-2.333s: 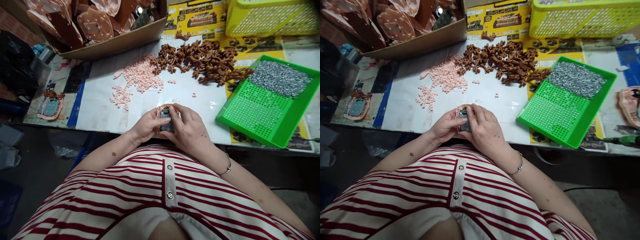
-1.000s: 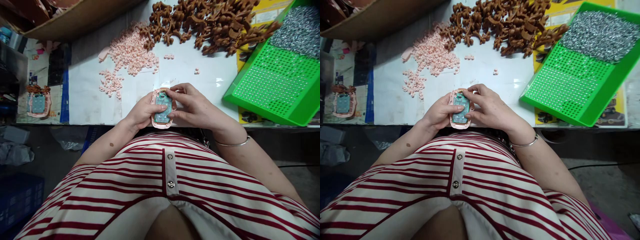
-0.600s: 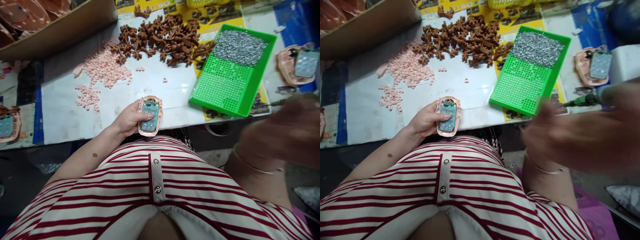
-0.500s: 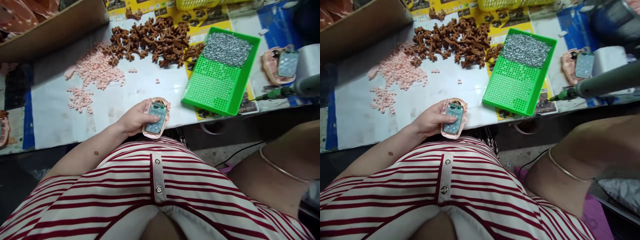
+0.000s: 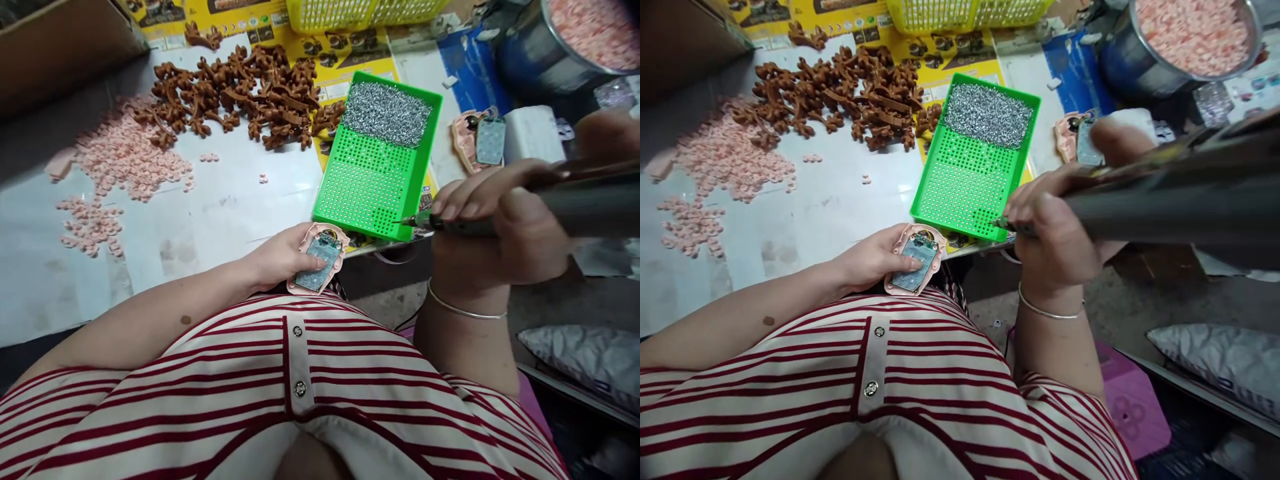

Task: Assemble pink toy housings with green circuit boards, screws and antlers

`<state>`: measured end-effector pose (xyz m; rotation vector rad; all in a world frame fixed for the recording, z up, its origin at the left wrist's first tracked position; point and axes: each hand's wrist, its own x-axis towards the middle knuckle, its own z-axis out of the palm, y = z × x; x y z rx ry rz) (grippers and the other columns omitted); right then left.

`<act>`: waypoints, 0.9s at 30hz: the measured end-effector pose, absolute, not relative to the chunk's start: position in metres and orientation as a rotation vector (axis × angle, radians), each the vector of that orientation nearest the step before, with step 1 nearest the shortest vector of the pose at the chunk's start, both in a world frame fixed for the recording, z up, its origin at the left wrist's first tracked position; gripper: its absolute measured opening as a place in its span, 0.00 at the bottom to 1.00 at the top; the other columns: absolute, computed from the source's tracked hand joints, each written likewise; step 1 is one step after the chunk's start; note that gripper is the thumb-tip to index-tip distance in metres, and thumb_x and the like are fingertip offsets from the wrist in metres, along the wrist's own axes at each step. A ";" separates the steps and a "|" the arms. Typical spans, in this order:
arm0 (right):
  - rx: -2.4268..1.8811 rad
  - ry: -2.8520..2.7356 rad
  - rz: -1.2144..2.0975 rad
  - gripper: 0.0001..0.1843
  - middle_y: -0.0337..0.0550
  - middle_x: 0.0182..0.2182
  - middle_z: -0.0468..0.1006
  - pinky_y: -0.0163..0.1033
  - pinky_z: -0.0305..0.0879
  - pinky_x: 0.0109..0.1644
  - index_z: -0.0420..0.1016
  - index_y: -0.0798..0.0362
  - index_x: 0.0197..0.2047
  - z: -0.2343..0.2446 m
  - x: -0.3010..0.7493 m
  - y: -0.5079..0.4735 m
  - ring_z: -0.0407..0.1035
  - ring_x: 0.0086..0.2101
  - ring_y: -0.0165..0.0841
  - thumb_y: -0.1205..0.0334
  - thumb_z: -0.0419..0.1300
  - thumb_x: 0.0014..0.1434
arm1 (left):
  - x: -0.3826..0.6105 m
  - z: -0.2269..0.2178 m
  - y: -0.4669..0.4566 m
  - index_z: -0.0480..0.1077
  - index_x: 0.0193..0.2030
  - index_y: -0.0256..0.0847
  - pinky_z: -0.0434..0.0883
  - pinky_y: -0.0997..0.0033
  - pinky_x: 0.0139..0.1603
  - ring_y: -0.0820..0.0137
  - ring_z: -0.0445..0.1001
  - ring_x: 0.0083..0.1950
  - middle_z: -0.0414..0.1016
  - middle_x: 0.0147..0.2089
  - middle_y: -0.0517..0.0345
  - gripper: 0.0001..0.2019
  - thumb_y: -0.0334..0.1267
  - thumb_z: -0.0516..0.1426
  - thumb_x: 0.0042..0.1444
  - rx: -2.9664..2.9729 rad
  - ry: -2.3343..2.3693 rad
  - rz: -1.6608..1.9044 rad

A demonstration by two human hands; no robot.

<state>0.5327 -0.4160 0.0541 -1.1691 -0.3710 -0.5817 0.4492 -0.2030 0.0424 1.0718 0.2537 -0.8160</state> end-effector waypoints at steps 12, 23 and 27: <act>-1.218 -0.626 -0.649 0.15 0.24 0.16 0.62 0.29 0.56 0.13 0.79 0.41 0.46 0.039 0.538 -0.396 0.51 0.11 0.21 0.53 0.70 0.54 | 0.448 0.041 -0.201 0.69 0.51 0.35 0.76 0.67 0.40 0.68 0.78 0.37 0.80 0.38 0.54 0.23 0.27 0.65 0.46 1.049 0.260 -0.799; -1.299 -0.480 -0.590 0.17 0.30 0.18 0.64 0.37 0.57 0.14 0.80 0.40 0.45 0.037 0.526 -0.395 0.57 0.14 0.27 0.55 0.71 0.51 | 0.450 0.041 -0.202 0.69 0.51 0.35 0.75 0.68 0.38 0.68 0.78 0.36 0.80 0.38 0.54 0.23 0.27 0.66 0.46 1.035 0.268 -0.786; -1.216 -0.552 -0.581 0.09 0.32 0.17 0.60 0.34 0.60 0.19 0.73 0.51 0.27 0.057 0.517 -0.389 0.58 0.16 0.24 0.57 0.67 0.54 | 0.451 0.041 -0.203 0.71 0.49 0.36 0.75 0.69 0.38 0.69 0.77 0.35 0.80 0.37 0.55 0.22 0.26 0.65 0.45 1.011 0.224 -0.777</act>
